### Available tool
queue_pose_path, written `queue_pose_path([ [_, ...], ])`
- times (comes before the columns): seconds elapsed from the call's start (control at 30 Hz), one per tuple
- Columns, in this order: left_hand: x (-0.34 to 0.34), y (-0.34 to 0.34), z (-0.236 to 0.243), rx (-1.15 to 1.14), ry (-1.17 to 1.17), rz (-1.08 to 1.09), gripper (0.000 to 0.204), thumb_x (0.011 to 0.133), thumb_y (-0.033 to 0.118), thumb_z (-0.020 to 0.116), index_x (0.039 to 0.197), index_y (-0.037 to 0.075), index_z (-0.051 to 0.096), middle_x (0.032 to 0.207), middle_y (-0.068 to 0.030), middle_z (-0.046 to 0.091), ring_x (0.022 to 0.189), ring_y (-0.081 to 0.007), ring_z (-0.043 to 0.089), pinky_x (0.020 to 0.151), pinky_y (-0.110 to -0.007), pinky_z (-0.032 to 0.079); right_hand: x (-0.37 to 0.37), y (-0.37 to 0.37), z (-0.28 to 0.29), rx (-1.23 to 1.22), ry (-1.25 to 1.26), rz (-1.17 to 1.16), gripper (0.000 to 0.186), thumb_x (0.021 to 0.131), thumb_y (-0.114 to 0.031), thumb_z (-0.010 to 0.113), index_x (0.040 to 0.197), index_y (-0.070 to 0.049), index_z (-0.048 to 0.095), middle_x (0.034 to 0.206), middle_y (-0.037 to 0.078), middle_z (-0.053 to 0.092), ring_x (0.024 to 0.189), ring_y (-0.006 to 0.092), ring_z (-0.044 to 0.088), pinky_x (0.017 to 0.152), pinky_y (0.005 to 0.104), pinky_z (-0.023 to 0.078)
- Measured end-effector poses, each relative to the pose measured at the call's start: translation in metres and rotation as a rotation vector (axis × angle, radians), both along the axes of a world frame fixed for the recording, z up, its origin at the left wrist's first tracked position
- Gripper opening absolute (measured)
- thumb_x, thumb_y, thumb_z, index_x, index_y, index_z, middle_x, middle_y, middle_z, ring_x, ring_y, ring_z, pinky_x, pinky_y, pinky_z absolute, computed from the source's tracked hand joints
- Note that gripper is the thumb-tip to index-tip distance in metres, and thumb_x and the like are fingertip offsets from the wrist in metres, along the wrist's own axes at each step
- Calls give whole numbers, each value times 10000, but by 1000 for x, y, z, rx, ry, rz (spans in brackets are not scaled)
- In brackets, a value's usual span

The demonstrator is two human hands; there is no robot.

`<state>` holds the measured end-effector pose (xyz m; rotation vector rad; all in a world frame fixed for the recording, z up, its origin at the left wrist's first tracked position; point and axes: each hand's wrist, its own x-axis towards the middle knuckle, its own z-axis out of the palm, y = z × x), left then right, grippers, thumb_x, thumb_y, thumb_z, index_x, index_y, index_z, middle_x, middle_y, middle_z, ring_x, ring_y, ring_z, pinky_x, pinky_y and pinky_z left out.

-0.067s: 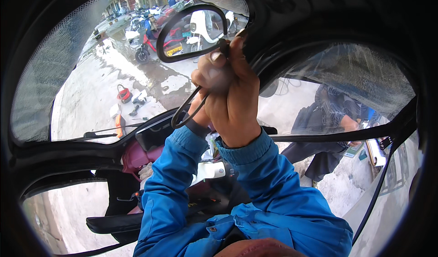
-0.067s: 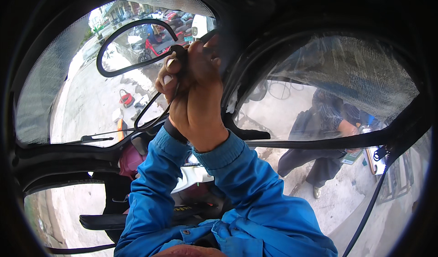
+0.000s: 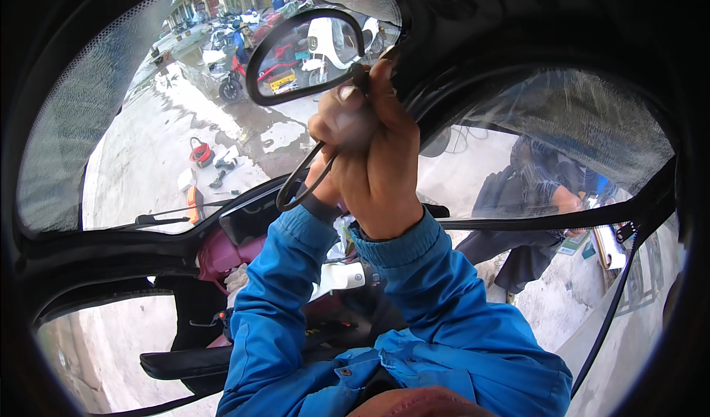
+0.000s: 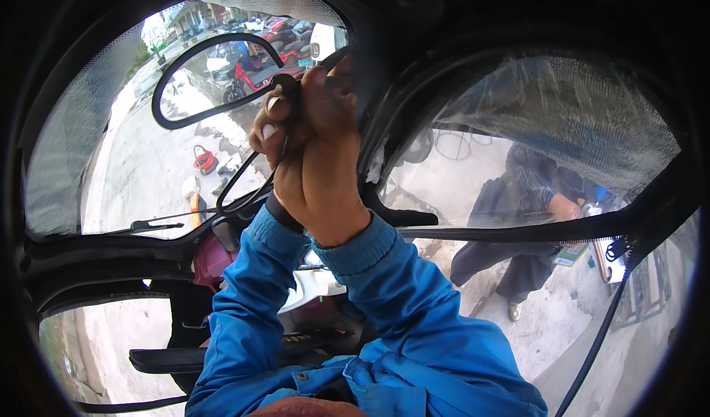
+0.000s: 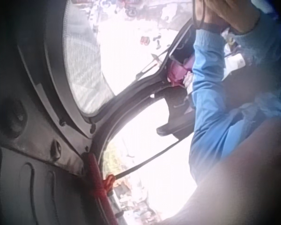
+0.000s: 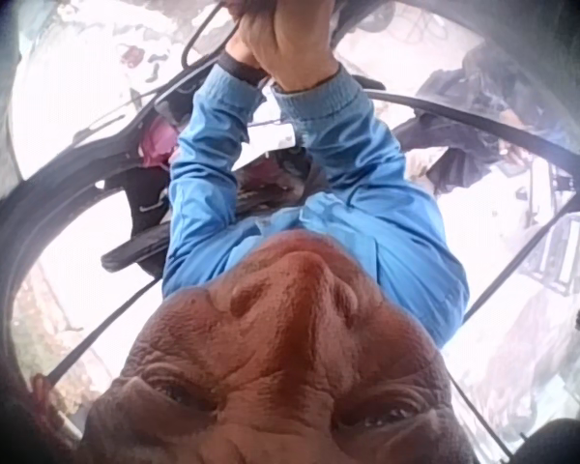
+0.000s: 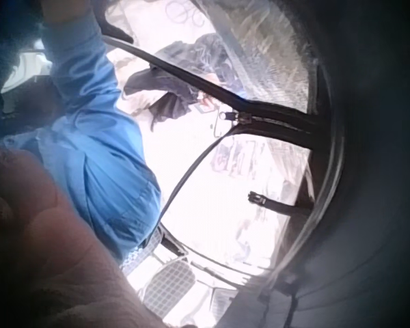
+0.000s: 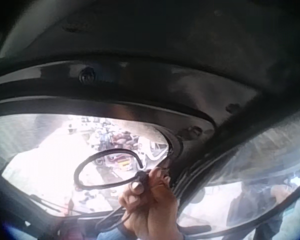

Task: The person repairs a scooter canopy by hand, inserting small fasteners into holes along the canopy edge and securing them. They then use pliers to pull and trim a black elastic band along the canopy frame, repeating the process at multiple points.

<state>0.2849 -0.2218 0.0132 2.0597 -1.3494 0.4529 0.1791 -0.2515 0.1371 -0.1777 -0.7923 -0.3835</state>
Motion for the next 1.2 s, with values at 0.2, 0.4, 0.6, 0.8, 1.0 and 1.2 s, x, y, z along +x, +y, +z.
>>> queue_pose_path([
  [0.2,-6,-17,-4,-91,19,70,592,1017,320,672,1557,130,519,1351,-129,578,1255,-294,525,1067,-381,448,8,7,-6,42,-1,-67,382,1141,-420,522,1161,-62,655,848,40,643,586,134,528,493,252,334],
  [0.4,-5,-14,-4,-111,33,53,625,1003,322,686,1565,116,508,1313,-120,577,1195,-270,533,1021,-364,451,-17,-4,-1,-56,242,-146,365,1150,-385,503,1209,-56,650,849,57,657,563,131,523,453,254,295],
  [0.6,-4,-12,-1,-121,46,35,657,989,324,700,1574,103,497,1275,-111,575,1136,-245,540,974,-348,453,13,2,-9,-65,72,-181,416,1152,-439,497,1243,-63,649,875,42,657,581,116,520,458,234,296],
  [0.8,-4,-7,1,-130,68,19,691,975,327,715,1582,89,486,1238,-101,573,1076,-221,548,928,-331,456,11,4,-3,12,-96,6,441,1163,-433,474,1271,-29,615,902,25,638,684,116,513,534,254,340],
  [1.0,1,2,9,-128,106,-29,725,961,329,729,1591,75,475,1200,-92,572,1016,-197,556,882,-315,458,23,6,0,97,-139,-99,456,1171,-414,441,1345,-15,577,1028,96,620,764,161,457,654,314,353],
  [1.2,4,23,12,-135,149,-96,759,948,331,743,1599,62,464,1162,-82,570,956,-173,563,835,-298,460,38,9,0,69,-405,-101,476,1167,-440,441,1392,-46,583,1109,122,624,807,179,459,671,317,342],
])
